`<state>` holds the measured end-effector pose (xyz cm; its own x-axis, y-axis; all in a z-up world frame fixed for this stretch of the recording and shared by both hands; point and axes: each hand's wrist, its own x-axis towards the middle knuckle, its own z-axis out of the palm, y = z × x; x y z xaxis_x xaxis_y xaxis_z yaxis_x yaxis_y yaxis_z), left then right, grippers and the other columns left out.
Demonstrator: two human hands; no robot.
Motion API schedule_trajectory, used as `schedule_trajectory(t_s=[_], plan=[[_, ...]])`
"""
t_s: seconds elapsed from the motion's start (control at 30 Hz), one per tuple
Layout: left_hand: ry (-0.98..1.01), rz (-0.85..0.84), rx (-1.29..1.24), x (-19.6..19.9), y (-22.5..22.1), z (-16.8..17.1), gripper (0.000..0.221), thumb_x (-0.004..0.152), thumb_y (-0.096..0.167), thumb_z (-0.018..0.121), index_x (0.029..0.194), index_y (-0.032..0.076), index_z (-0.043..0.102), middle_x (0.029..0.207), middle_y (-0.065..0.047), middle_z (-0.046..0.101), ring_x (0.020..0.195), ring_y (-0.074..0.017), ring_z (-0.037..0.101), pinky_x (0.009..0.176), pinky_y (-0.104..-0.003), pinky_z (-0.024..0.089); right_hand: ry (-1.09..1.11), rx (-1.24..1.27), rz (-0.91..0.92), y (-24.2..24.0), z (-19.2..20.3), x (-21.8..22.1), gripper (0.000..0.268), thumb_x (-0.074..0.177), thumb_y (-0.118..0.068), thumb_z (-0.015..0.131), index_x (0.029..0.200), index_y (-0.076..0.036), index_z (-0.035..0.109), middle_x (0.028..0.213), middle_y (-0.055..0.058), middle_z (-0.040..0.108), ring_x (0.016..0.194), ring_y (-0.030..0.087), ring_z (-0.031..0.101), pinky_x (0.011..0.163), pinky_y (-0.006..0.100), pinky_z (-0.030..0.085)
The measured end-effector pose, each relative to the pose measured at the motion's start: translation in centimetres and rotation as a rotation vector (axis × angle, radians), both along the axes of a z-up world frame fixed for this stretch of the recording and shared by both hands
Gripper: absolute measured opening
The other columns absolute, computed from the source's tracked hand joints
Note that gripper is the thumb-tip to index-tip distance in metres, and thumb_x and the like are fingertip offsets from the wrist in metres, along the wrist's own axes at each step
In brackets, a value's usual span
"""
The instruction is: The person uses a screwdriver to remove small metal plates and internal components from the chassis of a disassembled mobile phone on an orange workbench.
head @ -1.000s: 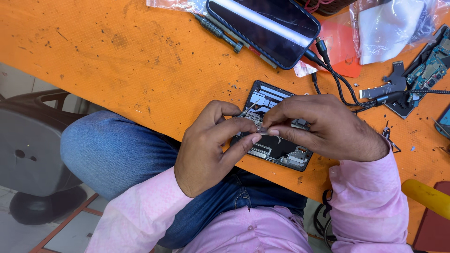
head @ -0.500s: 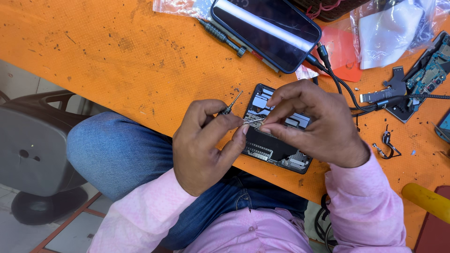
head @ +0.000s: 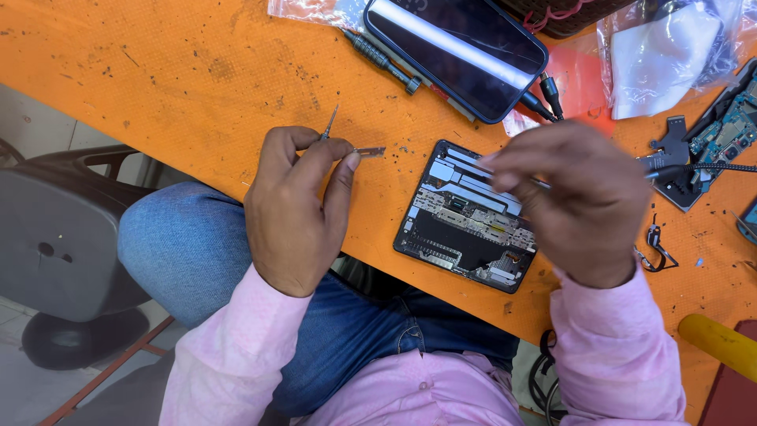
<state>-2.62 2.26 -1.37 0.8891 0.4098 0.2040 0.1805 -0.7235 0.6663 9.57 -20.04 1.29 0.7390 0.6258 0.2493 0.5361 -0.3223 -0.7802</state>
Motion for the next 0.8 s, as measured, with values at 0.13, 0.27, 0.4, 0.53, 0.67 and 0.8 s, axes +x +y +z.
schedule_trajectory(t_s=[0.13,0.27,0.4,0.53,0.67,0.8], plan=[[0.137,-0.017,-0.043,0.4,0.4,-0.3,0.013,0.097,0.017,0.075,0.100,0.004,0.073,0.101,-0.012,0.063,0.084,-0.0293,0.068,0.069,-0.041,0.055,0.062,0.130,-0.168,-1.7,-0.5,1.1,0.007,0.101,0.003,0.078,0.106,0.001,0.074,0.100,0.011,0.069,0.078,0.012,0.067,0.068,0.022,0.053],[0.208,-0.019,-0.013,0.8,0.6,-0.6,0.017,0.093,0.020,0.077,0.092,0.004,0.073,0.099,-0.012,0.062,0.080,-0.0291,0.068,0.066,-0.042,0.055,-0.188,-0.023,-0.107,-3.2,-1.1,2.3,0.010,0.101,0.005,0.083,0.106,0.006,0.074,0.095,0.015,0.069,0.083,0.018,0.065,0.072,0.024,0.049],[0.218,-0.005,0.060,1.0,0.5,-0.9,0.017,0.092,0.020,0.079,0.088,0.006,0.072,0.100,-0.012,0.061,0.080,-0.0302,0.067,0.065,-0.044,0.054,-0.322,-0.123,-0.145,-3.9,-1.7,2.8,0.023,0.104,-0.003,0.084,0.093,0.008,0.067,0.089,0.015,0.064,0.080,0.021,0.060,0.071,0.029,0.047],[0.189,0.014,0.120,1.2,0.5,-0.8,0.020,0.090,0.022,0.081,0.091,0.006,0.070,0.100,-0.013,0.060,0.082,-0.0320,0.067,0.067,-0.045,0.054,-0.277,-0.201,-0.234,-5.2,-3.1,3.3,0.027,0.109,-0.014,0.070,0.093,0.005,0.060,0.089,0.014,0.056,0.076,0.018,0.056,0.068,0.030,0.044],[0.021,-0.010,0.146,0.7,0.6,0.2,0.019,0.097,0.011,0.076,0.113,0.003,0.068,0.108,-0.014,0.061,0.095,-0.0344,0.067,0.078,-0.045,0.055,-0.354,-0.406,-0.233,-6.3,-3.6,3.7,0.034,0.110,-0.018,0.065,0.085,0.003,0.055,0.081,0.012,0.053,0.068,0.025,0.050,0.062,0.035,0.036],[-0.139,0.027,-0.133,0.2,0.3,1.3,0.026,0.102,0.002,0.067,0.124,-0.003,0.054,0.116,-0.015,0.064,0.103,-0.0290,0.070,0.083,-0.038,0.057,-0.349,-0.531,-0.136,-4.8,-1.6,3.6,0.033,0.108,-0.019,0.078,0.084,0.000,0.063,0.075,0.012,0.054,0.063,0.027,0.054,0.058,0.038,0.041]])
